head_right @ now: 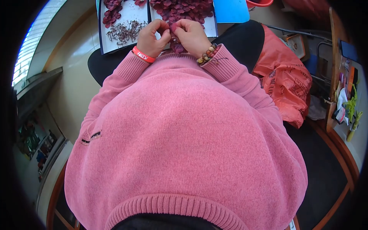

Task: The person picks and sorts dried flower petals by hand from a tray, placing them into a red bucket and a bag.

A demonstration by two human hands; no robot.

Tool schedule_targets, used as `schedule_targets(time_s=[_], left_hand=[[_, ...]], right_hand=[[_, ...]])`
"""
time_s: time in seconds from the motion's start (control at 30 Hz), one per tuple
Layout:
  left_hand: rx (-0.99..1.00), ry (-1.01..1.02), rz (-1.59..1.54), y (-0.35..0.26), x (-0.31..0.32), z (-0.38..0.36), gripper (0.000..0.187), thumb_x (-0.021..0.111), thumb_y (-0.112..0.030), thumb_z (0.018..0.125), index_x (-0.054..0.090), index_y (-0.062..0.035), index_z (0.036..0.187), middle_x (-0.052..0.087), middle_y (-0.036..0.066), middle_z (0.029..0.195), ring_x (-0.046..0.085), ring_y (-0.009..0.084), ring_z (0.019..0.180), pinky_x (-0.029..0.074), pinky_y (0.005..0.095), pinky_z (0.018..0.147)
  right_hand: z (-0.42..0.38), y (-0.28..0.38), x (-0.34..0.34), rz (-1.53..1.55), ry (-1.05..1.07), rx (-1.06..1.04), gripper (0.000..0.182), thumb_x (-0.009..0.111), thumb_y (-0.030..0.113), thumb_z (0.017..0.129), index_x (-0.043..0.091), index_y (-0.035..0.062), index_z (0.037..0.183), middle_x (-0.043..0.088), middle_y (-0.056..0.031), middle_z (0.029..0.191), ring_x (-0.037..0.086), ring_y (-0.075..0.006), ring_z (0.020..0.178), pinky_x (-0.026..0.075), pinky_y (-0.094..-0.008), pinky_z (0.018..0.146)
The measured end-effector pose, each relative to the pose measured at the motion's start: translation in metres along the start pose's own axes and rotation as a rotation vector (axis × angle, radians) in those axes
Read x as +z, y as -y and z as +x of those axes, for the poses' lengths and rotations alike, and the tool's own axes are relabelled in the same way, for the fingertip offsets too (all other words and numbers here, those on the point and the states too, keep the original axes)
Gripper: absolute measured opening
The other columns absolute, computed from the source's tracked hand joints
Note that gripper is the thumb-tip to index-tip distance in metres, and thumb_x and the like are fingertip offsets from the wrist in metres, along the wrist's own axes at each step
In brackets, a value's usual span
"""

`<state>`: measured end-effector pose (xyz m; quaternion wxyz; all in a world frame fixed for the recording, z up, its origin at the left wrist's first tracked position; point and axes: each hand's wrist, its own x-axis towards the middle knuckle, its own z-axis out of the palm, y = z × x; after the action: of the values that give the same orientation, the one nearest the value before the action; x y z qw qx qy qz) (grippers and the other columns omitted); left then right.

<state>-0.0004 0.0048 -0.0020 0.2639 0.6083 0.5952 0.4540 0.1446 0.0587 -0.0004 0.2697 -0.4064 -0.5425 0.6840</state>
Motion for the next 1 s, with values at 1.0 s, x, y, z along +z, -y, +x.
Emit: schedule_targets(time_s=[1.0], left_hand=[[-0.240,-0.073,-0.385,-0.003,0.006,-0.005,0.013,0.059,-0.002,0.081,0.056,0.0002,0.093,0.058,0.000,0.080,0.053,0.0047,0.072,0.044,0.0176,0.065]], right_hand=[[-0.001,0.018,-0.004,0.360,0.055,0.172,0.008,0.057,0.006,0.084,0.061,0.0011,0.089,0.059,-0.0005,0.076,0.053,-0.0055,0.067,0.042,-0.0180,0.060]])
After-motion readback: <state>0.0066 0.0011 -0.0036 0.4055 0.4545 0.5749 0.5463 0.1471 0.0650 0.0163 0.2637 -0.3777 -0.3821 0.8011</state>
